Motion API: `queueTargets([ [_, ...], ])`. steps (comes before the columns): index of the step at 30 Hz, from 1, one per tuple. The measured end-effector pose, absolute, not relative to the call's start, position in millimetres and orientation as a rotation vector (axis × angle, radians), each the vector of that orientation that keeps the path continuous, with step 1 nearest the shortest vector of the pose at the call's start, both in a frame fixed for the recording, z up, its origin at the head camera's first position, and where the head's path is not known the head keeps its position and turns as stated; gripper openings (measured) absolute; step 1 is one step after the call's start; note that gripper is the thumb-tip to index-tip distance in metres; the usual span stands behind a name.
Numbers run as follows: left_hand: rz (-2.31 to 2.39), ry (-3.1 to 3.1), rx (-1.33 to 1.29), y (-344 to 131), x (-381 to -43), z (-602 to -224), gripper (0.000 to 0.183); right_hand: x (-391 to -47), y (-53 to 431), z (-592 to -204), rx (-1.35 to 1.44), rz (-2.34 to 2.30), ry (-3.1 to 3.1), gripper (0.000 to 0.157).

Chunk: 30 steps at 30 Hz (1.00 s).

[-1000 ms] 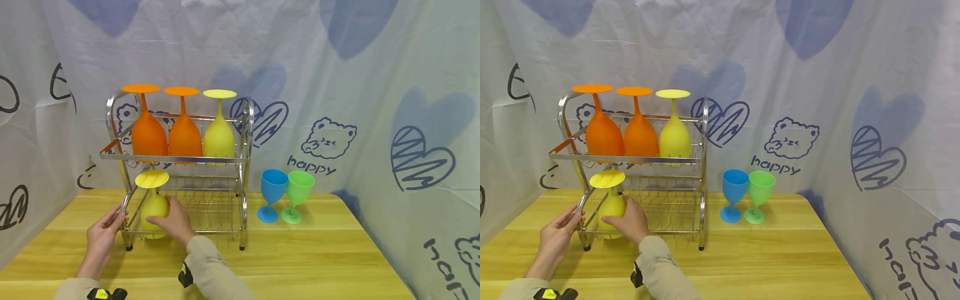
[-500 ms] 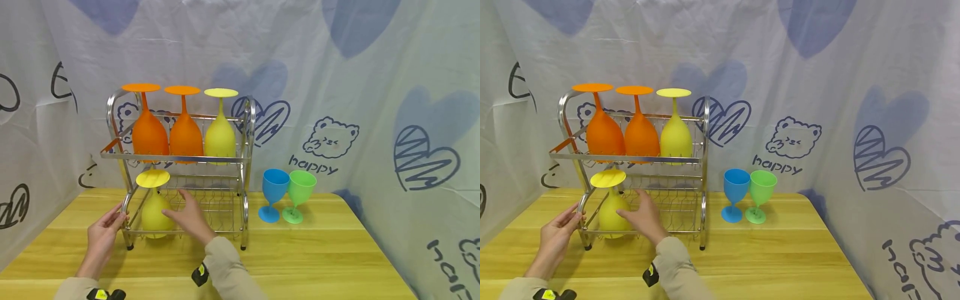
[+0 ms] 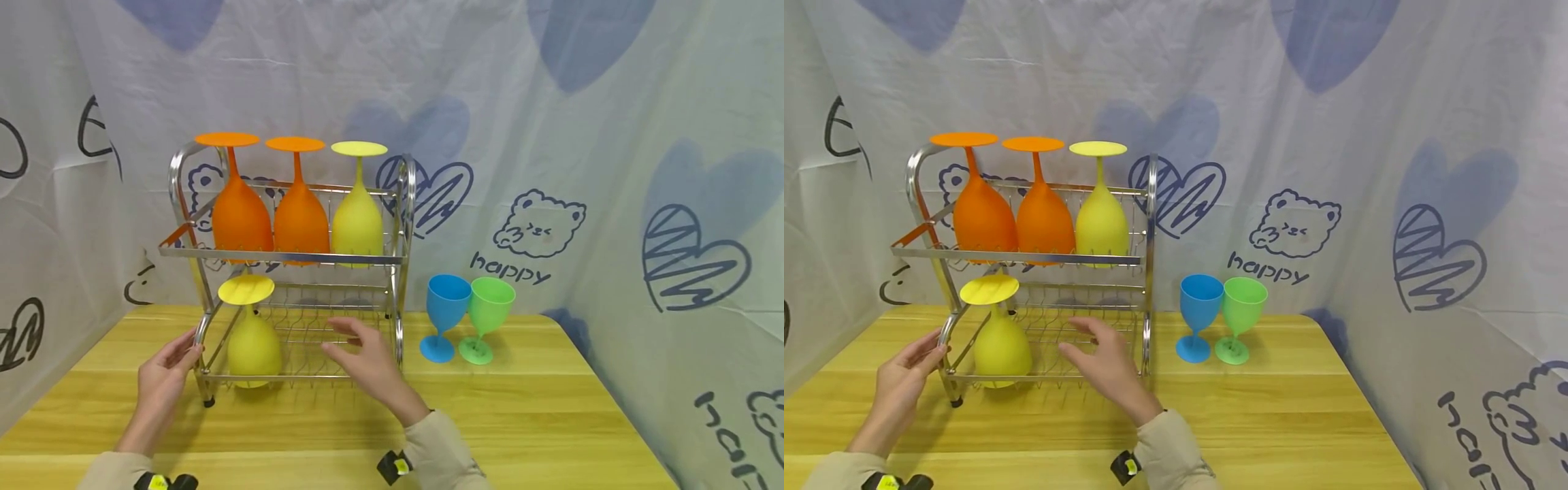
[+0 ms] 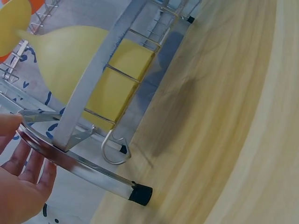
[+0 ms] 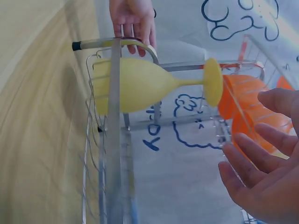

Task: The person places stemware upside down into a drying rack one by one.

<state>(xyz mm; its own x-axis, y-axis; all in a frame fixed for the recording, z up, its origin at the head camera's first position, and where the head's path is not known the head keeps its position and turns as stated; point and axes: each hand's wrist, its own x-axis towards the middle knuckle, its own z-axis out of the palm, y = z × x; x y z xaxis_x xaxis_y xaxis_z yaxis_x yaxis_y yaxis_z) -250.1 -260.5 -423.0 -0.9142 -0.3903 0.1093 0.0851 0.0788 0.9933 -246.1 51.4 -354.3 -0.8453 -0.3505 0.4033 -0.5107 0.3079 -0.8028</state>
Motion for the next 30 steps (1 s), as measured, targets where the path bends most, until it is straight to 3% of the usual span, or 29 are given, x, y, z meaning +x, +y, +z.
queueTargets([
  [7,-1.938,-1.994,0.325,-261.9,-241.6,-416.0,0.056,-238.0,106.8,-344.8,0.845,1.387,-2.418,0.035],
  [17,-1.649,-2.094,0.313,-249.5,-219.8,-395.3,0.051,-261.2,196.1,-354.1,0.316,1.403,-2.277,0.034],
  [22,-1.778,-2.002,0.143,-238.2,-212.0,-386.0,0.048,-278.0,228.4,-361.9,0.116,1.308,-2.187,0.048],
  [30,-1.745,-2.036,-0.058,-215.7,-203.4,-380.6,0.047,-305.6,256.5,-379.3,-0.055,1.282,-2.275,0.083],
])
